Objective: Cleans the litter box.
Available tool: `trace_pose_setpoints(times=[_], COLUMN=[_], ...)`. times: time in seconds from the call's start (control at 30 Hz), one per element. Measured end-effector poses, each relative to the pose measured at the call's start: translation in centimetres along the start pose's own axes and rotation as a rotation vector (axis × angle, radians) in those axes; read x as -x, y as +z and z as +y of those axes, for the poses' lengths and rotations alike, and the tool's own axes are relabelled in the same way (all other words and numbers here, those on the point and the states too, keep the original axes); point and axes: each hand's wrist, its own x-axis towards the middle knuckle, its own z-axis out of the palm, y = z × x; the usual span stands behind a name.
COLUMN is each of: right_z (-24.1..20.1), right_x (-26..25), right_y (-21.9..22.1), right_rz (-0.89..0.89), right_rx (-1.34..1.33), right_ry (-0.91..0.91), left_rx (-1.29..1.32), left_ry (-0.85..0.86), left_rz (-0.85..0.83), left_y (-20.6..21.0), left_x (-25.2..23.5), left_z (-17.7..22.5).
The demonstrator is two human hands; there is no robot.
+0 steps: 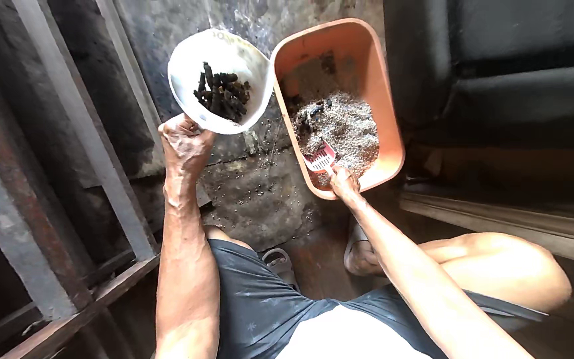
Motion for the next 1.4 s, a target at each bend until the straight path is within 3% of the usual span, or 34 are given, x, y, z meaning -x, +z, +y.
trace_pose_setpoints(times=[0.13,0.3,0.63,0.97,1.4], right_z=[0.0,3.4,6.6,6.5,6.5], right_x=[-1.9,1.0,2.0,1.9,1.8], right_y=[0.1,-0.4,-2.2,-3.0,-3.4], right_rz=[-0.08,0.034,0.201,0.29,0.262], right_rx=[0.014,-0.16,-0.215,-0.297,-0.319], right_ry=[0.089,-0.08,-0.026,-0.063,-0.039], left_rx=[-0.02,-0.013,0.034,0.063,0.068], left_ry=[0.004,0.0,0.047,0.122,0.056], left_rz=[-0.024,-0.033,-0.031,-0.046,-0.053], left_y=[0.1,0.2,1.8,2.5,2.0], left_x=[0.0,-0.2,-0.9,-0.8,-0.4], left_z=[0.1,0.4,1.4,1.7,1.3])
